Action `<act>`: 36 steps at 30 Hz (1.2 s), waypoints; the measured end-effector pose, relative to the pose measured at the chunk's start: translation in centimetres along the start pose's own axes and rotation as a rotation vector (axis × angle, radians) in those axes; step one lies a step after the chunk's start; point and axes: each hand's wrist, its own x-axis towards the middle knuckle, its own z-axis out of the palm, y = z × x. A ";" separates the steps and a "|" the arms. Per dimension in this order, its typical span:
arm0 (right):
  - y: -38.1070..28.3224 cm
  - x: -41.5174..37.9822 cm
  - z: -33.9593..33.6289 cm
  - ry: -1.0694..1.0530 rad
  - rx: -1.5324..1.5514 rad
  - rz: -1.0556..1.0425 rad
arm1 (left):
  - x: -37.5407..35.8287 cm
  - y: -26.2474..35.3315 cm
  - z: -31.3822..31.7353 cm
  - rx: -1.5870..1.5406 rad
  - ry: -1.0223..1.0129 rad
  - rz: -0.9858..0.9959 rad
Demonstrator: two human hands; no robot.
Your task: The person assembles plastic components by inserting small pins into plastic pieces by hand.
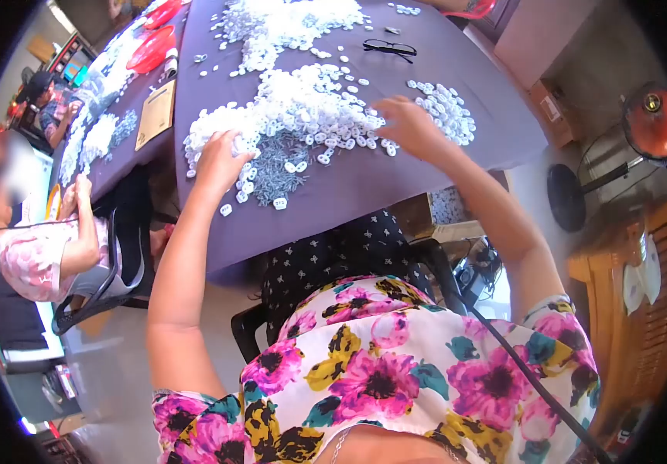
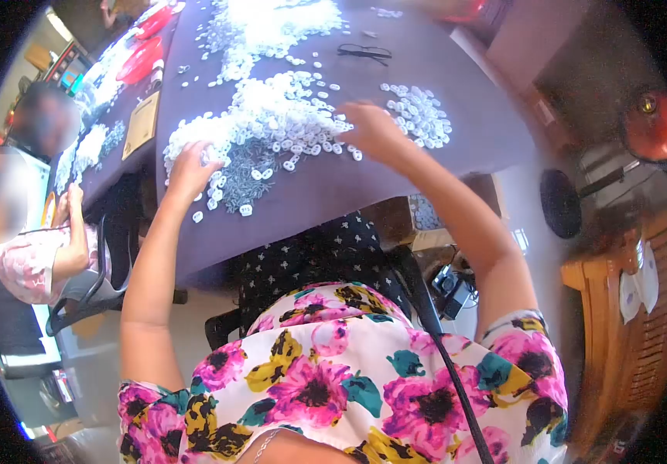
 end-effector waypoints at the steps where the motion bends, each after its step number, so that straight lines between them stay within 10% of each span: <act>1: -1.9 0.4 0.8 -0.056 0.030 -0.015 | 0.3 0.3 0.3 0.004 -0.031 0.027; 15: -4.8 9.0 10.8 -0.087 -0.089 -0.386 | -0.1 0.4 0.6 -0.086 -0.035 0.120; 21: -0.7 11.2 7.1 -0.079 0.063 -0.065 | 0.9 -2.3 1.3 -0.157 -0.010 0.018; 29: -8.8 9.7 9.0 -0.186 -0.048 -0.433 | 2.1 0.3 1.7 -0.147 -0.052 0.056; 36: -8.2 12.8 11.2 -0.135 -0.062 -0.313 | 3.7 1.3 2.1 -0.218 -0.074 0.052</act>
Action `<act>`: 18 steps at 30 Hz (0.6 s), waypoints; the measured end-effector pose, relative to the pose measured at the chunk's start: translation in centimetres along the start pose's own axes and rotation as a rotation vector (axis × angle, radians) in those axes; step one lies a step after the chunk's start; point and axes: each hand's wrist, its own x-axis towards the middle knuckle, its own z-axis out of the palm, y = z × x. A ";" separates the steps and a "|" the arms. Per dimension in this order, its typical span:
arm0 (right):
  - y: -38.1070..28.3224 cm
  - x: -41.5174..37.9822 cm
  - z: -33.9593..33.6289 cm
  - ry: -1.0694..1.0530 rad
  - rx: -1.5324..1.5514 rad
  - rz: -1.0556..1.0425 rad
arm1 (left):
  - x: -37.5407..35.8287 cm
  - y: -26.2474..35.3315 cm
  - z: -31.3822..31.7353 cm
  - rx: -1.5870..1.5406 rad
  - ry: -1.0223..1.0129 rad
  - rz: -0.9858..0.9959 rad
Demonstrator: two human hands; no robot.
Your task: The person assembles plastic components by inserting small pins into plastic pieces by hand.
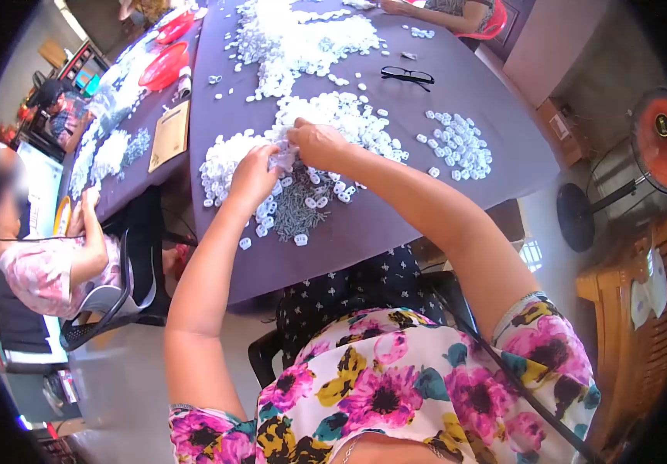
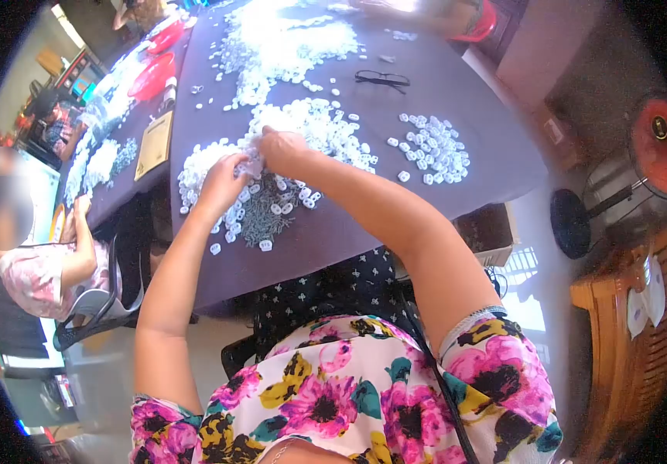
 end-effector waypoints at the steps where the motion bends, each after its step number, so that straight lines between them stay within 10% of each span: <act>1: 0.8 0.0 0.0 0.015 -0.068 0.010 | 0.0 -0.5 0.3 0.039 -0.002 0.007; 18: 0.6 -5.7 -5.2 -0.007 0.013 0.080 | -3.2 0.1 -3.2 -0.007 -0.011 -0.072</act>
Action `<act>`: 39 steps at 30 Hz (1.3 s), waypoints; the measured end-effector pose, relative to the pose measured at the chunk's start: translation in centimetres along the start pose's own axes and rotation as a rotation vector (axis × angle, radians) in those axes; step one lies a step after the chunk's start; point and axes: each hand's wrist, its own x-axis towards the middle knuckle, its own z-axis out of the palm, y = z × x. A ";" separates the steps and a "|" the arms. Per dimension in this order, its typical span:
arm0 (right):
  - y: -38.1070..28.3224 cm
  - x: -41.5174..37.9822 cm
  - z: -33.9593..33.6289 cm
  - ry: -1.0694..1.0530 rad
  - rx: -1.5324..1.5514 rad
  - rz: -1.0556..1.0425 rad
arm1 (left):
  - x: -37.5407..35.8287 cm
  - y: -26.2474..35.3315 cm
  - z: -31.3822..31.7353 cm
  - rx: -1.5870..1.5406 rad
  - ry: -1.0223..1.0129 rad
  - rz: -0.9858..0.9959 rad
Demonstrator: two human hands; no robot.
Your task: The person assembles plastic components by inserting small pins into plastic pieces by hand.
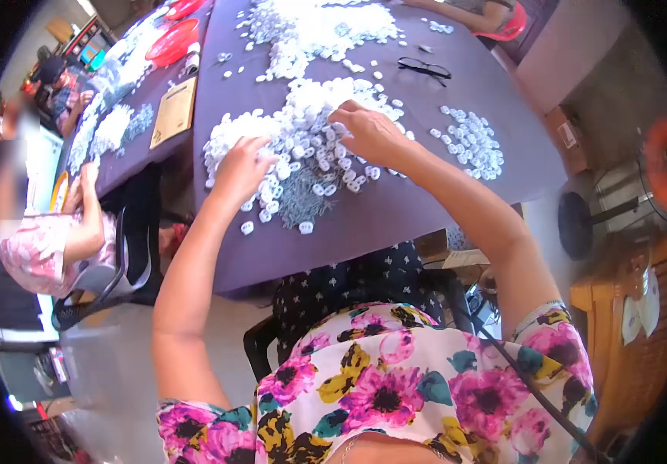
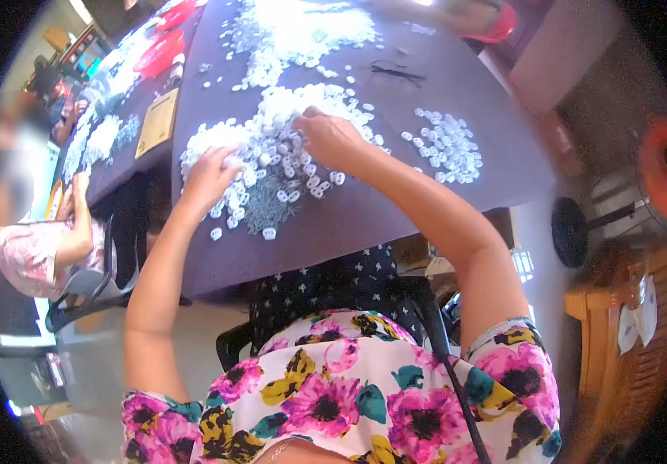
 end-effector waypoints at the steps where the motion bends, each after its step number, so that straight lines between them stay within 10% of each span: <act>1: -0.8 -0.4 0.1 -0.042 0.000 -0.026 | -0.2 -0.5 0.5 0.055 -0.018 0.073; 8: 2.9 0.8 2.2 -0.033 -0.238 -0.261 | 0.6 -2.4 1.4 0.148 0.063 0.089; 10: 3.3 0.8 1.9 0.050 0.083 0.055 | 0.6 -2.7 1.3 -0.004 0.060 0.019; 22: -2.4 1.6 3.2 0.004 0.183 -0.281 | -0.9 -2.1 0.1 0.094 0.242 -0.043; 31: 1.9 4.7 3.9 -0.004 0.114 0.068 | -1.7 -3.4 -0.8 -0.014 0.257 -0.081; 39: -1.1 2.5 2.7 0.022 0.117 -0.100 | -3.3 -6.4 -2.4 0.062 0.216 -0.196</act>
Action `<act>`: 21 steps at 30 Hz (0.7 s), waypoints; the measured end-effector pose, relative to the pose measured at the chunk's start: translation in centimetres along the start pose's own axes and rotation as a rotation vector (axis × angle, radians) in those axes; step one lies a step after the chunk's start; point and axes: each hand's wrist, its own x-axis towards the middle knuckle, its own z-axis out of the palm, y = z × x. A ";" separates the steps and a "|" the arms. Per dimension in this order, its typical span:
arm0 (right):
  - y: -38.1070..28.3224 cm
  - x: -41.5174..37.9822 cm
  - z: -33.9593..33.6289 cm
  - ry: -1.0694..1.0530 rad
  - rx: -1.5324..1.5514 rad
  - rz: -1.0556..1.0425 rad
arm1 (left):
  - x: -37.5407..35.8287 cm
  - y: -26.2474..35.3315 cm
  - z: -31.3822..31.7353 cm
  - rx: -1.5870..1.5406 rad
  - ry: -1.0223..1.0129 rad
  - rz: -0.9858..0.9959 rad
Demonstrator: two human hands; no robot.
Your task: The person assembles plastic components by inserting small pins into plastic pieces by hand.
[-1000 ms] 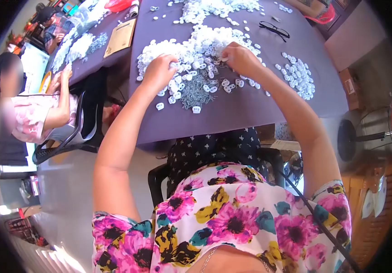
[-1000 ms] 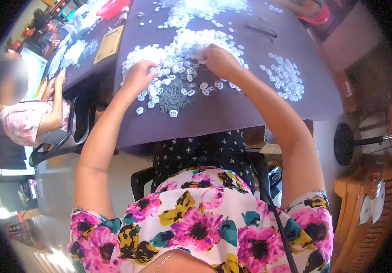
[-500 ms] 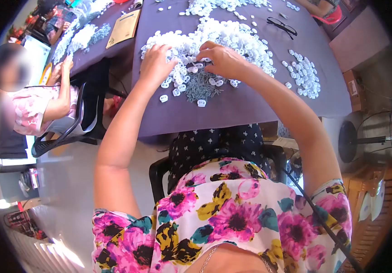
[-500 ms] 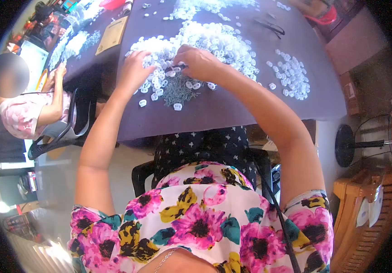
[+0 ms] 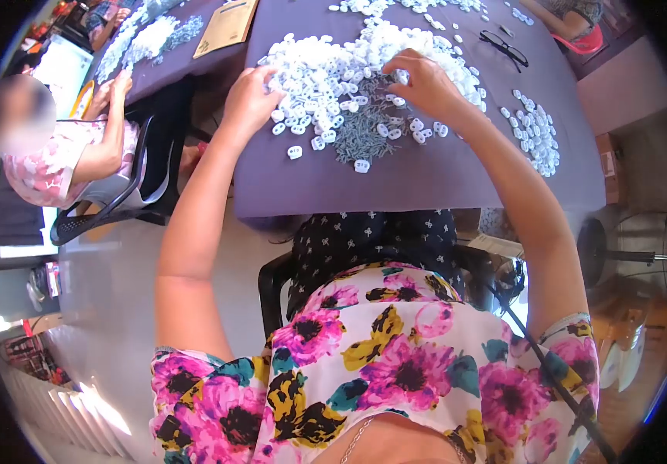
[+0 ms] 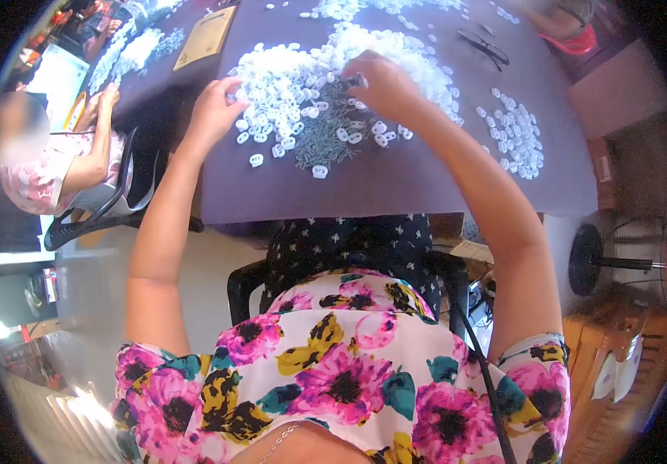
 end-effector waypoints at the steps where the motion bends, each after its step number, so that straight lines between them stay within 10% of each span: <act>1: -0.8 -0.2 0.6 -0.030 0.038 -0.073 | -0.2 0.1 0.3 -0.032 -0.011 0.043; 10: 2.7 -0.3 2.6 -0.043 -0.034 -0.132 | -1.3 1.7 2.4 -0.183 -0.010 0.223; 21: 1.5 -10.6 -4.5 -0.069 -0.036 0.295 | -6.7 1.1 0.9 0.063 0.000 0.140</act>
